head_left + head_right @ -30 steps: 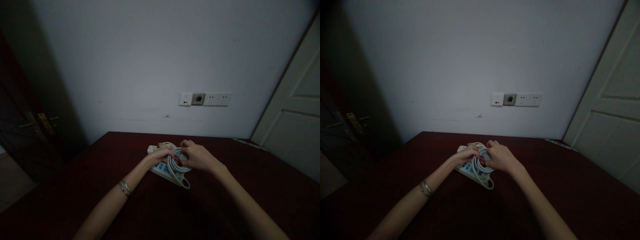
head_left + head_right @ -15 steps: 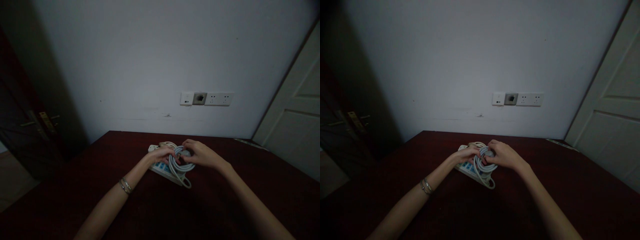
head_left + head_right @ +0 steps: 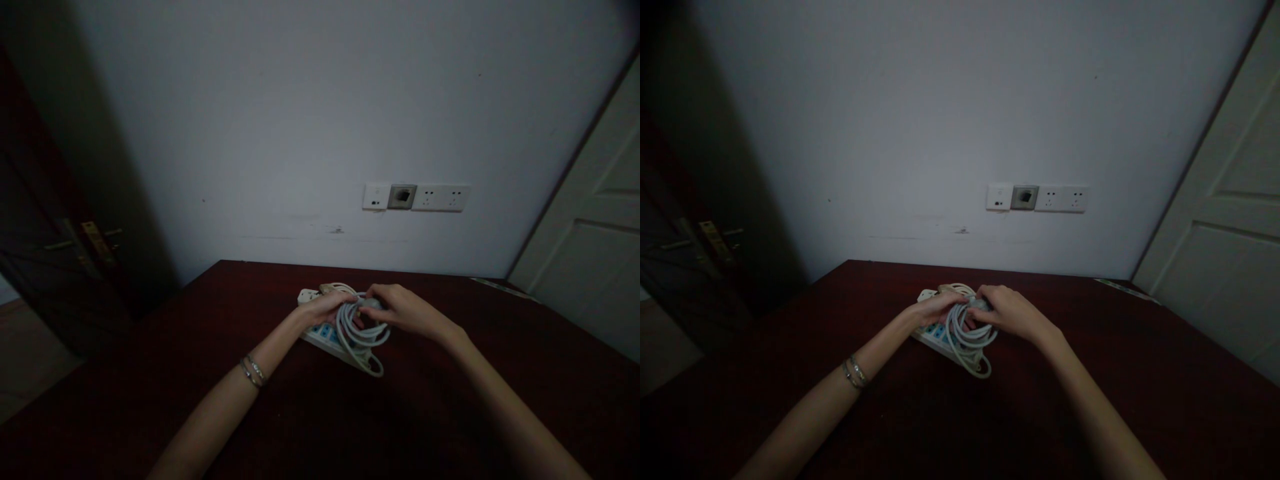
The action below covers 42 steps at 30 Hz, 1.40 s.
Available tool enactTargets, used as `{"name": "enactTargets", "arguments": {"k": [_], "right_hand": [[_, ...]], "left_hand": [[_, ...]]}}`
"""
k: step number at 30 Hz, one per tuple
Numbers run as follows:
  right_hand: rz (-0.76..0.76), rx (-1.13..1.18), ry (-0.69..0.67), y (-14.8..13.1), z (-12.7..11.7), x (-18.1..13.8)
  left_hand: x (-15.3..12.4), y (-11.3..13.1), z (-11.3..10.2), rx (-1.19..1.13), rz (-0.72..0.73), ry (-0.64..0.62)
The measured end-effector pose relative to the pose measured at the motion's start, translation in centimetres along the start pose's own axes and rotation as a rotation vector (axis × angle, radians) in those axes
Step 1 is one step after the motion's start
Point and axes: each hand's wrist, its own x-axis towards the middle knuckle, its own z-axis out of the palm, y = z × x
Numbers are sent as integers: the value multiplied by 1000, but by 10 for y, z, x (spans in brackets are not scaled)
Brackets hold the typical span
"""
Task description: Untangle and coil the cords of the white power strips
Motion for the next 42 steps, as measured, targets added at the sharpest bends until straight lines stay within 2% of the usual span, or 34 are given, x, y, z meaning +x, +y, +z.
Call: {"name": "enactTargets", "arguments": {"k": [4,7,14,17,21,23,29,35,40,42], "right_hand": [[-88,-17,35,-4,-2,0],[-120,-32,36,-8,-2,0],[-90,10,56,-7,0,-1],[-35,109,78,-7,-1,-1],[-4,296,112,-11,-9,-2],[14,362,207,-13,-16,-4],[182,492,649,-3,-52,-18],[110,979,1006,24,-83,-36],[131,1112,1157,40,-98,-47],[162,1162,1179,42,-99,-49]], "left_hand": [[1,-2,3,10,112,108],[6,-7,0,-16,134,161],[10,-9,-3,-109,140,129],[5,-5,0,-124,135,108],[2,-4,1,-143,151,2],[5,-9,-3,-151,139,-32],[11,-22,-18,-131,23,-39],[1,-13,-14,12,58,-44],[-3,-8,-13,92,45,-81],[-3,-8,-13,129,33,-41]]}}
